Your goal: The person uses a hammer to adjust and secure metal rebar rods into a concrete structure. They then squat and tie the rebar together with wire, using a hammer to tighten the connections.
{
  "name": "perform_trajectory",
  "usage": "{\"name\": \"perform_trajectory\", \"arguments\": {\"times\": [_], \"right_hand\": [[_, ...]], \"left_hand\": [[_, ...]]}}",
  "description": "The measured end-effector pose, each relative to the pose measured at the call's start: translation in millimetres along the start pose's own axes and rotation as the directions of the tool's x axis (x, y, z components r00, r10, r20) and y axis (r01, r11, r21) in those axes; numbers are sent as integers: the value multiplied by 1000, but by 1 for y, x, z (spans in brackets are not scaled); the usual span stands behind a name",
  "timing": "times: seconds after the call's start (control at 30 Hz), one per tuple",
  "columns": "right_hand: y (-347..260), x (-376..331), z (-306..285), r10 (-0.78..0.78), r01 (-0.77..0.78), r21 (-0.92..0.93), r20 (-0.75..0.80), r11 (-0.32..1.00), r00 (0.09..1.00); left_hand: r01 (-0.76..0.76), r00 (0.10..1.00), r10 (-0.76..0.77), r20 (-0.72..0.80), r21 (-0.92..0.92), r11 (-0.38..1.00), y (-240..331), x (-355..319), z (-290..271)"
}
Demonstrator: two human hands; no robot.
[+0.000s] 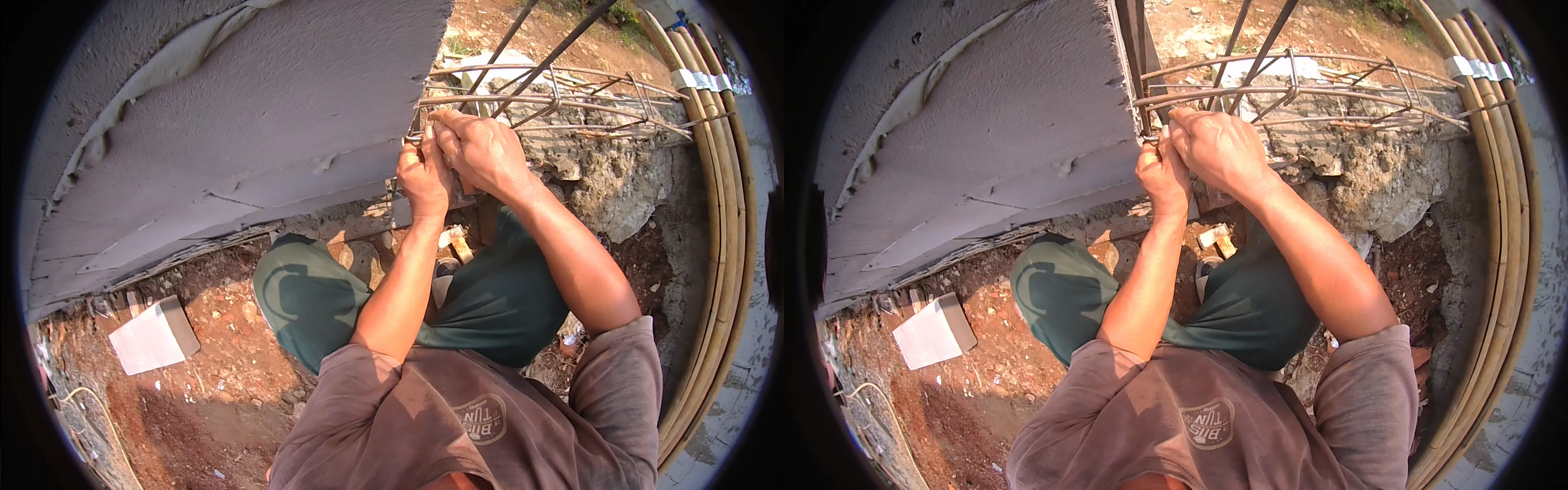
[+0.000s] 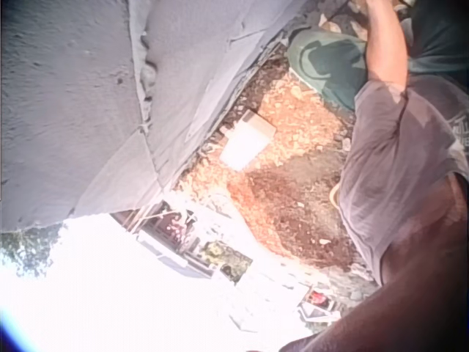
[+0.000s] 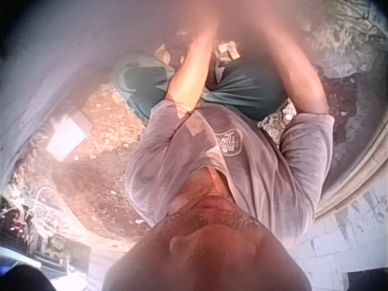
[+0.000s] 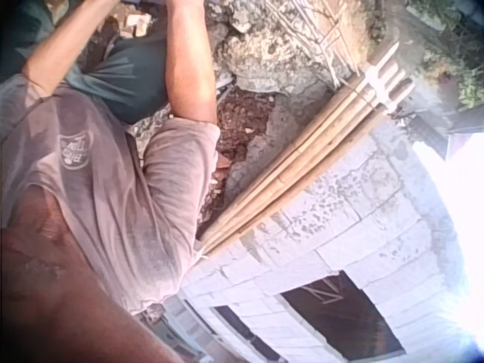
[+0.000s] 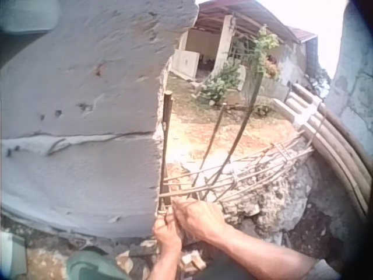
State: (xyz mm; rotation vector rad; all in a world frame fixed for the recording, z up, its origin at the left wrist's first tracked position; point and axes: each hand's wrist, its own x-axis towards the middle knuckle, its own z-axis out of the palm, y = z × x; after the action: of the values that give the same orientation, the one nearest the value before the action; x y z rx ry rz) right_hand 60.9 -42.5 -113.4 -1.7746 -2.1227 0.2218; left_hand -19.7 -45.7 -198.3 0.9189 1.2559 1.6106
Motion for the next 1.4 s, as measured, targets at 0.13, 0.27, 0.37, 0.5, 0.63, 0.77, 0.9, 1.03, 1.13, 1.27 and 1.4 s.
{"name": "perform_trajectory", "arguments": {"times": [0.13,0.27,0.37,0.5,0.63,0.77,0.9,1.03,1.13,1.27,1.4], "right_hand": [[-2,-1,-1,-9,9,15,-9,1000,1000],[-8,3,-7,16,-14,-48,50,999,999],[-14,5,-12,120,-97,-130,179,987,976],[-4,-1,-3,75,-76,47,42,996,996],[-3,-2,-3,62,-67,87,60,994,996],[-1,6,-12,28,-36,30,241,999,970],[12,13,-10,19,-20,1,373,1000,927],[3,23,-22,-8,90,-132,521,987,854],[0,22,-22,-6,112,-183,497,977,868],[-2,23,-22,-10,112,-174,503,978,864],[0,20,-19,-30,134,-179,489,975,872]], "left_hand": [[81,996,-78,-43,78,994,0,1,2],[90,995,-87,-41,77,993,2,1,1],[8,998,0,-59,143,990,-3,4,0],[49,997,-42,-59,134,990,2,1,1],[172,985,-170,-41,50,984,3,1,2],[255,967,-256,8,86,963,3,1,-2],[306,949,-307,75,30,952,-16,-12,-20],[249,945,-261,195,88,965,-28,-16,-24],[209,967,-204,155,-18,978,-24,-17,-12],[134,975,-125,183,-36,990,-30,-12,-16],[18,973,-37,227,85,996,-20,-15,-27]]}}
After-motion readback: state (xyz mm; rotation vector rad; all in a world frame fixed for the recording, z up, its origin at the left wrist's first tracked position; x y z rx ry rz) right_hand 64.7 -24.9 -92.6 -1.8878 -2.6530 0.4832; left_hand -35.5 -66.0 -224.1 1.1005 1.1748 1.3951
